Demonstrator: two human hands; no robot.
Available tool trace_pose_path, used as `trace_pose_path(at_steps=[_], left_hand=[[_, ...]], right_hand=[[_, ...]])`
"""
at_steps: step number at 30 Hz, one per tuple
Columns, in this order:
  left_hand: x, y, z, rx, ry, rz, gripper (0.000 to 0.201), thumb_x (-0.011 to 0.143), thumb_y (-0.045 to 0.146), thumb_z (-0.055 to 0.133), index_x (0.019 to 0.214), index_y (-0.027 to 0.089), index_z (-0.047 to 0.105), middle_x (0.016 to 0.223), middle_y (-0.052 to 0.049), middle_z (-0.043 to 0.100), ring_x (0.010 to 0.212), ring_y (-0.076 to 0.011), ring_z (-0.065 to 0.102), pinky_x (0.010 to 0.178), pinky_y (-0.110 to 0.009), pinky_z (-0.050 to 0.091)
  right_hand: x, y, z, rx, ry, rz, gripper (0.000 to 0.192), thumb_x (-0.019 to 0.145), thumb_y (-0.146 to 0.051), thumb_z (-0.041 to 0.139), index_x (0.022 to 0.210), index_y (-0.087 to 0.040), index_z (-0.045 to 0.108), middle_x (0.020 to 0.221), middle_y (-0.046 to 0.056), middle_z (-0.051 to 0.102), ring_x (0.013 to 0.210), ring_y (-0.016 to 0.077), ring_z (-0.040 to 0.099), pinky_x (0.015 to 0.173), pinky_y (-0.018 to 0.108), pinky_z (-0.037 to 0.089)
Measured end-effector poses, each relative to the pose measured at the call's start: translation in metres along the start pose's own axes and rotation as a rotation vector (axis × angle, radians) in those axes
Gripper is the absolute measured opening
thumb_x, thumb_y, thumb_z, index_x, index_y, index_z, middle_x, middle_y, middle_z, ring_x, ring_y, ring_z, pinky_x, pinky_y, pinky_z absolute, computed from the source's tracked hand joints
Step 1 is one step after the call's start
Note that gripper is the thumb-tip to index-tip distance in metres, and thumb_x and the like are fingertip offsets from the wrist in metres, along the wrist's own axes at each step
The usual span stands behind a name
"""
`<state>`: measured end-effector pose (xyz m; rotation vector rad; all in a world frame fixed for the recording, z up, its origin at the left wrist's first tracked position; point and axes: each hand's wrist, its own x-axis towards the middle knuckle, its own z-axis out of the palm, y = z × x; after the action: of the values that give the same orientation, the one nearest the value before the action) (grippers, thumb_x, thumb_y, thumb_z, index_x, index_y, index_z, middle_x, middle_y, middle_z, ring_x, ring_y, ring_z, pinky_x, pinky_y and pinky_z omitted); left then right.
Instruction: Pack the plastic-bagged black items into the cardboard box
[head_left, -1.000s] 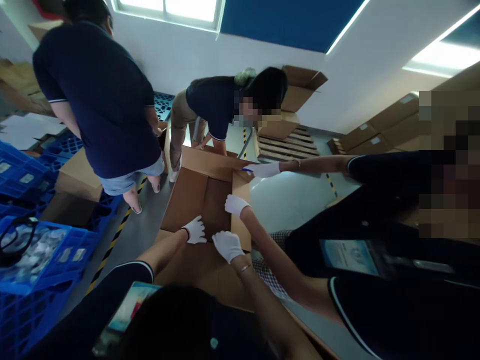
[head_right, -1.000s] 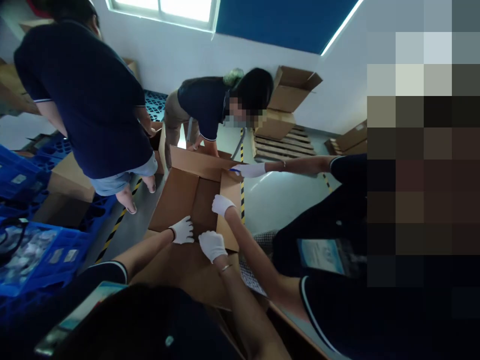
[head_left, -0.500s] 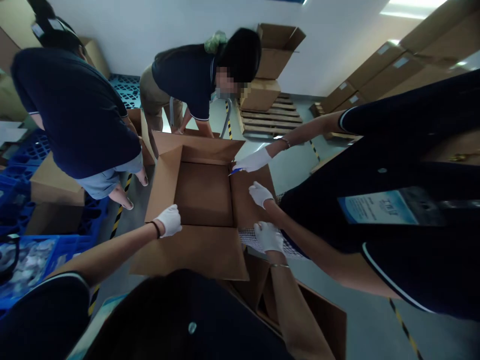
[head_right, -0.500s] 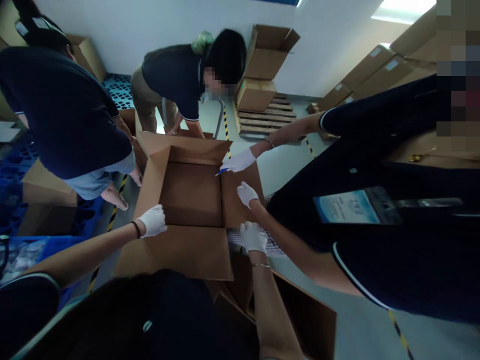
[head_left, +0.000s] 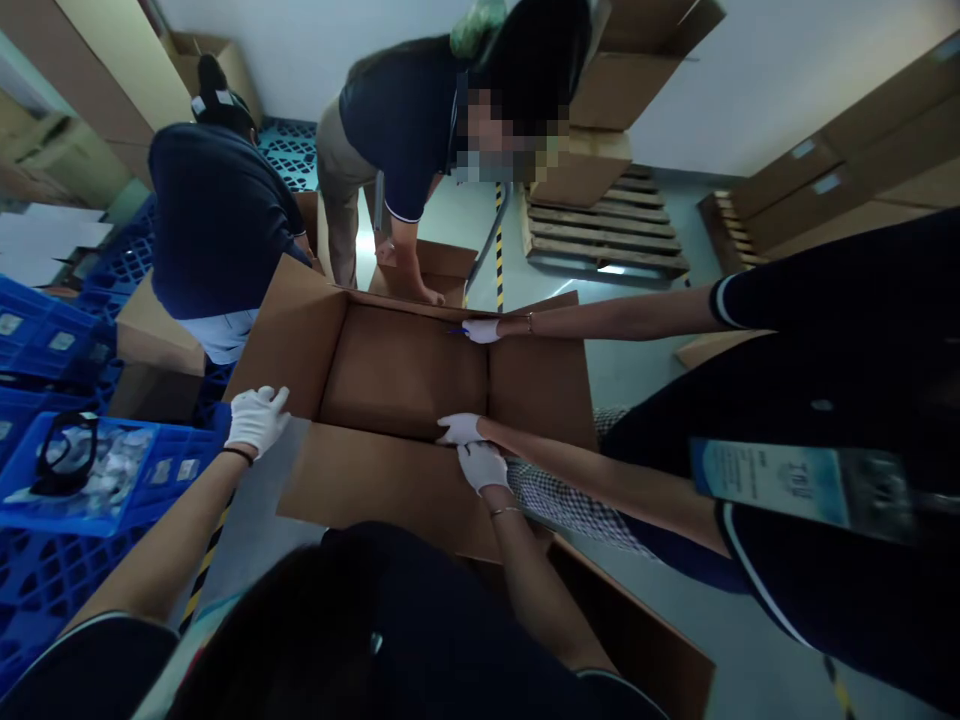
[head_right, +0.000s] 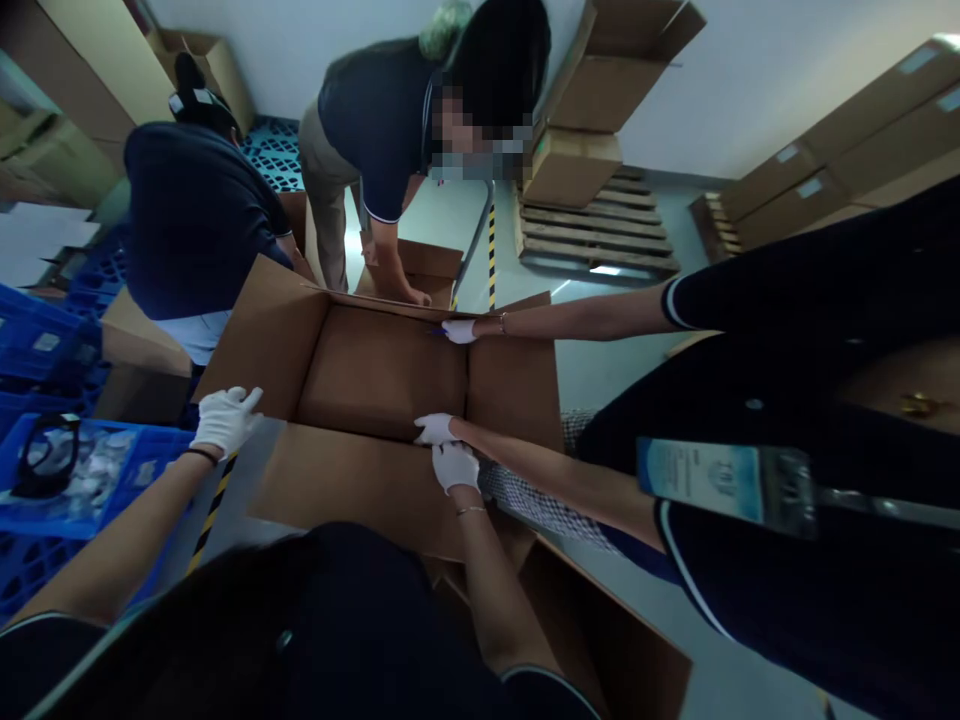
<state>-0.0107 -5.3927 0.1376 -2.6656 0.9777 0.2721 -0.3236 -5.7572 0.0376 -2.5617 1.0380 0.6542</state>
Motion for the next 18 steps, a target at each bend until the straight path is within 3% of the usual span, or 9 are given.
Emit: trace_pose_path(at_steps=[4, 6, 8, 11, 13, 15, 18], left_hand=[[-0.001, 0.005, 0.008, -0.089, 0.091, 0.007, 0.045, 0.100, 0.042, 0.045, 0.130, 0.016, 0.068, 0.115, -0.016, 0.065, 0.103, -0.0332, 0.058, 0.093, -0.043, 0.039], [0.001, 0.004, 0.011, -0.151, 0.147, -0.016, 0.045, 0.101, 0.042, 0.044, 0.126, 0.017, 0.071, 0.127, -0.017, 0.063, 0.110, -0.0333, 0.058, 0.099, -0.044, 0.040], [0.003, 0.003, 0.017, -0.200, 0.232, -0.049, 0.044, 0.100, 0.042, 0.047, 0.126, 0.017, 0.072, 0.147, -0.018, 0.053, 0.123, -0.0359, 0.054, 0.108, -0.047, 0.038], [0.006, -0.002, 0.026, -0.262, 0.378, -0.089, 0.046, 0.095, 0.039, 0.059, 0.134, 0.016, 0.068, 0.165, -0.020, 0.032, 0.146, -0.0428, 0.034, 0.121, -0.059, 0.023], [0.011, -0.007, 0.031, -0.340, 0.447, -0.145, 0.058, 0.089, 0.038, 0.068, 0.142, 0.016, 0.062, 0.168, -0.022, 0.023, 0.154, -0.0464, 0.018, 0.124, -0.066, 0.010], [0.018, -0.013, 0.036, -0.480, 0.486, -0.230, 0.080, 0.083, 0.038, 0.076, 0.152, 0.011, 0.049, 0.169, -0.026, 0.015, 0.156, -0.0485, 0.008, 0.125, -0.068, 0.005], [0.029, -0.018, 0.046, -0.873, 0.580, -0.377, 0.114, 0.078, 0.031, 0.078, 0.163, 0.000, 0.009, 0.169, -0.033, 0.006, 0.156, -0.0412, 0.021, 0.128, -0.055, 0.022]], right_hand=[[-0.024, 0.003, 0.008, -0.022, 0.062, -0.013, 0.042, 0.105, -0.040, 0.044, 0.117, -0.013, 0.073, 0.120, 0.018, 0.071, 0.117, 0.0302, 0.063, 0.103, 0.036, 0.045], [-0.033, 0.008, 0.017, -0.038, 0.141, -0.057, 0.043, 0.104, -0.039, 0.046, 0.128, -0.012, 0.069, 0.129, 0.018, 0.067, 0.123, 0.0308, 0.059, 0.108, 0.037, 0.042], [-0.041, 0.017, 0.028, -0.054, 0.219, -0.080, 0.047, 0.103, -0.038, 0.047, 0.136, -0.010, 0.064, 0.138, 0.019, 0.062, 0.130, 0.0321, 0.053, 0.113, 0.038, 0.038], [-0.054, 0.032, 0.040, -0.031, 0.312, 0.004, 0.052, 0.104, -0.041, 0.045, 0.139, -0.007, 0.062, 0.145, 0.022, 0.056, 0.135, 0.0343, 0.048, 0.116, 0.041, 0.036], [-0.064, 0.040, 0.042, 0.028, 0.342, 0.087, 0.053, 0.104, -0.043, 0.042, 0.137, -0.008, 0.062, 0.142, 0.022, 0.057, 0.134, 0.0339, 0.049, 0.114, 0.041, 0.037], [-0.071, 0.044, 0.038, 0.137, 0.270, 0.175, 0.052, 0.104, -0.046, 0.038, 0.137, -0.012, 0.060, 0.138, 0.019, 0.060, 0.130, 0.0315, 0.053, 0.111, 0.039, 0.040], [-0.071, 0.042, 0.026, 0.306, 0.031, 0.347, 0.057, 0.106, -0.054, 0.032, 0.146, -0.018, 0.052, 0.134, 0.015, 0.064, 0.119, 0.0284, 0.063, 0.101, 0.037, 0.047]])
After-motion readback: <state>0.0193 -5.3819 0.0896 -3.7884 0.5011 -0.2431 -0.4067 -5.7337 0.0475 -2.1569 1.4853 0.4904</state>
